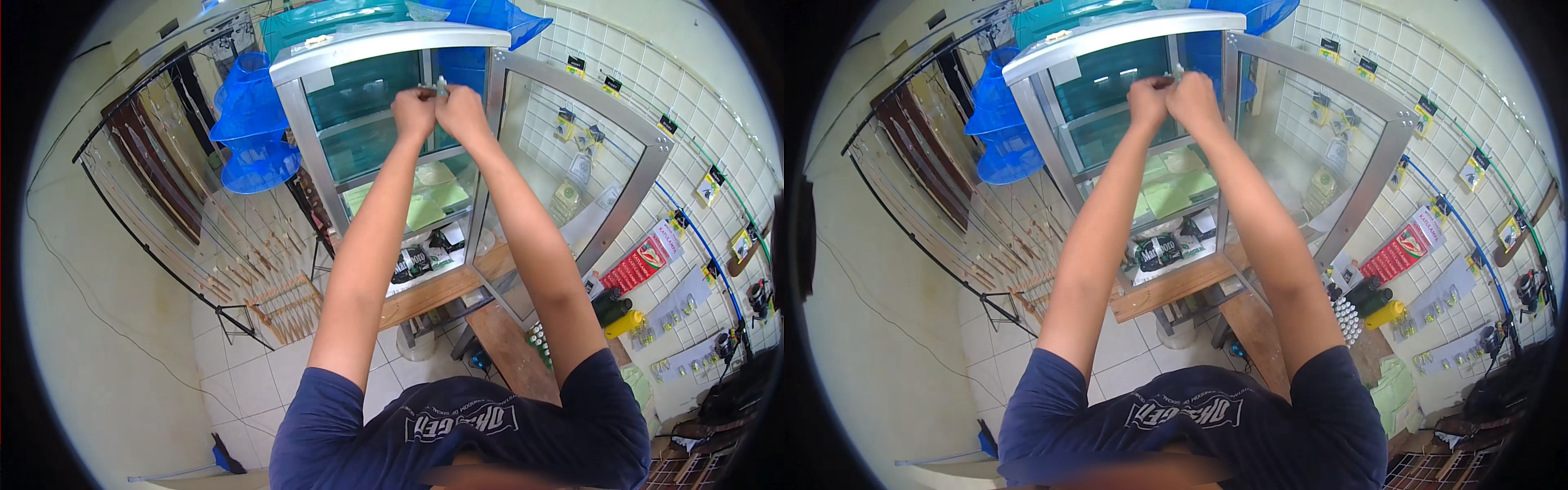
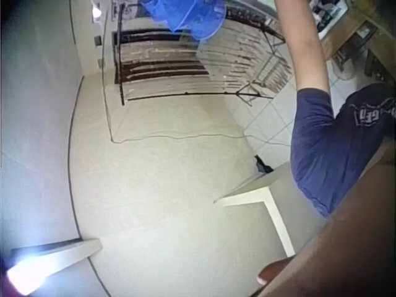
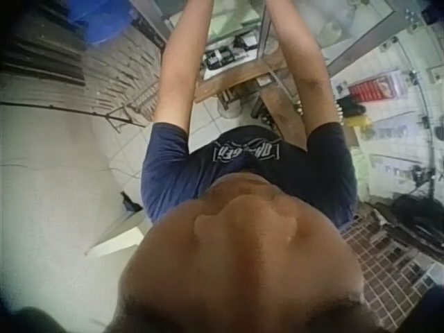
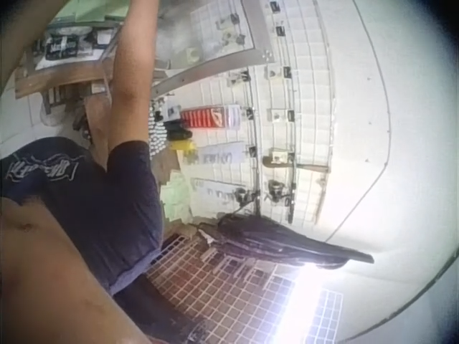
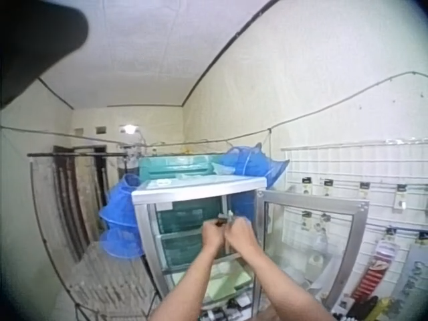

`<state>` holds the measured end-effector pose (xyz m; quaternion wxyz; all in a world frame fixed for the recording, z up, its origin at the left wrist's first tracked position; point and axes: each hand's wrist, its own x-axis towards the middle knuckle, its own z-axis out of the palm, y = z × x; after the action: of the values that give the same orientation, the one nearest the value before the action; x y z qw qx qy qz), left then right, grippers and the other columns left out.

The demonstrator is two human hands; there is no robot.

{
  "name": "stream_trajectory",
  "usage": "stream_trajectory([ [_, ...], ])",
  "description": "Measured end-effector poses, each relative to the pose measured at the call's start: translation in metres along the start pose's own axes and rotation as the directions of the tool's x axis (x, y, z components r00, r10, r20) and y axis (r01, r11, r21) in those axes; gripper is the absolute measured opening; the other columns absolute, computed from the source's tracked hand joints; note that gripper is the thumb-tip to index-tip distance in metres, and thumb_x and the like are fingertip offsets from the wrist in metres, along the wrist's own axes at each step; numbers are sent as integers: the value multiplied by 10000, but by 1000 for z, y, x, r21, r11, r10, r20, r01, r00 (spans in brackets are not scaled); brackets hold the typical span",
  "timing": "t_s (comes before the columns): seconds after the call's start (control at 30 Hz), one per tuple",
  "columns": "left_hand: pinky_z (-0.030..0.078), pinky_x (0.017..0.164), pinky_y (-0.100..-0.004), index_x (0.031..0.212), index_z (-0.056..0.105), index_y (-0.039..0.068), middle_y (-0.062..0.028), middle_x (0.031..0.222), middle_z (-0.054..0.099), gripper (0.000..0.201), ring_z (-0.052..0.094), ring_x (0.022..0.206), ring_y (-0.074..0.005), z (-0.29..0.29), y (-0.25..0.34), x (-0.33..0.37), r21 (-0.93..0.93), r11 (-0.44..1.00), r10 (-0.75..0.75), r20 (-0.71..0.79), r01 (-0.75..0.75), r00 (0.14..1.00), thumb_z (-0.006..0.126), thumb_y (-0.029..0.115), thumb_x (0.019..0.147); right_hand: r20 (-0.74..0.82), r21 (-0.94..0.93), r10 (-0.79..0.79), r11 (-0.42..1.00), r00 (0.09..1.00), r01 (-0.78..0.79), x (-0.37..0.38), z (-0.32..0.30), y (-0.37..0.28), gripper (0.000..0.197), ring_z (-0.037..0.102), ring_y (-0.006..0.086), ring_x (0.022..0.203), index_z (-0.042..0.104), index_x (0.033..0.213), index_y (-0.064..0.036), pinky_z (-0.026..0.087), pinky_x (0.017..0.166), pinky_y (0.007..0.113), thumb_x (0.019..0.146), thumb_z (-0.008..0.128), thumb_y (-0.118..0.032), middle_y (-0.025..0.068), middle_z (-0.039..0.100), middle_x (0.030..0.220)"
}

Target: Organizing and placing small essence bottles into a display case in a fishing shop.

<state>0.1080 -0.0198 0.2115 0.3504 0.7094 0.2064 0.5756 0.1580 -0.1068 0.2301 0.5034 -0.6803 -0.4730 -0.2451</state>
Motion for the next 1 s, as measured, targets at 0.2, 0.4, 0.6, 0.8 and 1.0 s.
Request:
stream_trajectory([
  [0.2, 515, 725, -367, 755, 723, 75, -180, 774, 660, 157, 656, 764, -320, 23, -39, -6, 115, 985, -140, 80, 130, 987, 664, 165, 641, 175, -24, 224, 974, 959, -224, -11, 22, 35, 274, 586, 454, 868, 621, 783, 111, 473, 783, 472, 725, 553, -149, 336, 587, 830],
  [0.4, 493, 783, -373, 856, 724, 134, -151, 912, 666, 200, 637, 883, -296, 23, -40, -5, 237, 935, -315, 224, 262, 922, 667, 213, 682, 276, -92, 324, 946, 905, -310, -11, 27, 47, 329, 584, 427, 933, 640, 903, 59, 460, 825, 436, 724, 518, -188, 313, 600, 896],
  [0.6, 485, 780, -353, 932, 716, 164, -129, 923, 670, 228, 636, 885, -281, 21, -35, -10, 301, 931, -297, 302, 205, 906, 632, 236, 733, 247, -73, 365, 931, 898, -358, -14, 30, 58, 348, 605, 392, 930, 636, 962, 46, 461, 823, 415, 735, 521, -192, 299, 612, 912],
  [0.8, 481, 778, -344, 995, 702, 160, -137, 945, 668, 278, 641, 879, -276, 23, -27, -13, 321, 928, -294, 311, 191, 904, 619, 238, 741, 279, -84, 367, 930, 887, -358, -13, 22, 58, 412, 604, 392, 935, 612, 1068, 24, 461, 829, 412, 731, 514, -191, 291, 614, 941],
  [1.0, 477, 790, -328, 1006, 683, 67, -152, 958, 666, 280, 646, 892, -258, 10, -38, -12, 162, 976, -180, 224, 146, 958, 590, 189, 772, 99, 45, 114, 992, 989, -119, -41, 23, 36, 366, 567, 405, 981, 584, 1080, 48, 456, 843, 426, 752, 478, -74, 289, 592, 997],
])
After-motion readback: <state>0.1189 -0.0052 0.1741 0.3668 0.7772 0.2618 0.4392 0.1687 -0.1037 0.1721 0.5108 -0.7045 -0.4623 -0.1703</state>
